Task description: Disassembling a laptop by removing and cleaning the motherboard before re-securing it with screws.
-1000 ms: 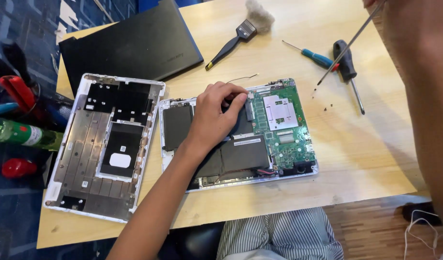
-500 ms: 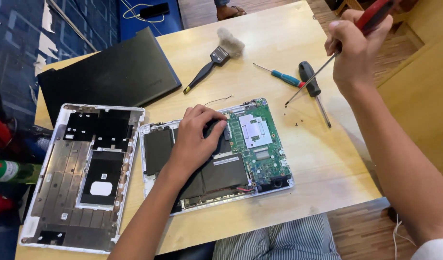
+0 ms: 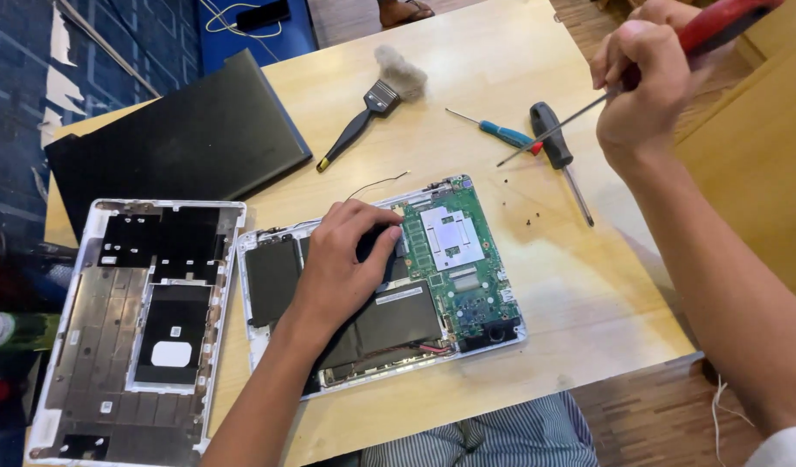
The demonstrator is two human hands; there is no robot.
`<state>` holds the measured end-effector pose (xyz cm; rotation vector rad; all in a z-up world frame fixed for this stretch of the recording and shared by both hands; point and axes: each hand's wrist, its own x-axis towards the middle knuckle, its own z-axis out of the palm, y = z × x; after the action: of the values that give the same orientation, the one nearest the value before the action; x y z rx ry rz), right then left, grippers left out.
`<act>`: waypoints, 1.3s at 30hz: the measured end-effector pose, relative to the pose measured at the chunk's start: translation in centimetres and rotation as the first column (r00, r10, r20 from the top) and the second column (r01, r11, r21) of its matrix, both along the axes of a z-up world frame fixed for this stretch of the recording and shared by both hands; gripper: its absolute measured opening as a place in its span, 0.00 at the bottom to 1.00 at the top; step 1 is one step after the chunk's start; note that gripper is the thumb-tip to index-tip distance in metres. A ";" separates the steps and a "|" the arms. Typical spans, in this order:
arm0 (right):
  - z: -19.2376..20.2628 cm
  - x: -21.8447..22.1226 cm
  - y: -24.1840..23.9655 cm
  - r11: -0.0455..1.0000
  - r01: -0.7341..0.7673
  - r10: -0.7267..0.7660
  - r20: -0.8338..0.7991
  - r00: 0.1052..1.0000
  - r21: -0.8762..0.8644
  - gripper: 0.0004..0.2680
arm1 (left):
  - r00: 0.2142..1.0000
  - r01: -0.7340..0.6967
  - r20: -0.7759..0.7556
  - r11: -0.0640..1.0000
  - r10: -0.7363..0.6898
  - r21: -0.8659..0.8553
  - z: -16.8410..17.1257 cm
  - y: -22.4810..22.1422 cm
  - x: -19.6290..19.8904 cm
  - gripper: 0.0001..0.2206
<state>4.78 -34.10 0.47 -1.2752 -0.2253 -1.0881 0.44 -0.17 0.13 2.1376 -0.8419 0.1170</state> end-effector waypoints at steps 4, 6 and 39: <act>1.1 -0.6 0.9 0.989 -0.140 0.142 0.051 0.989 -0.040 0.11 | 1.000 0.004 -0.010 1.000 -0.005 -0.003 0.2 0.0 0.4 0.07; 1.3 -1.4 1.7 0.957 -0.203 0.170 -0.163 0.972 -0.206 0.12 | 0.999 0.005 -0.043 1.000 -0.005 -0.010 0.1 0.1 0.3 0.07; 2.3 -5.1 10.1 0.923 -0.158 0.261 -0.269 0.927 0.352 0.12 | 0.998 0.020 0.057 0.992 -0.013 -0.128 -2.0 0.0 0.2 0.06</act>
<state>-0.34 -24.01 2.76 -1.0763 0.0550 -0.6897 0.66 -0.19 -1.88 2.0145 -0.8610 0.2186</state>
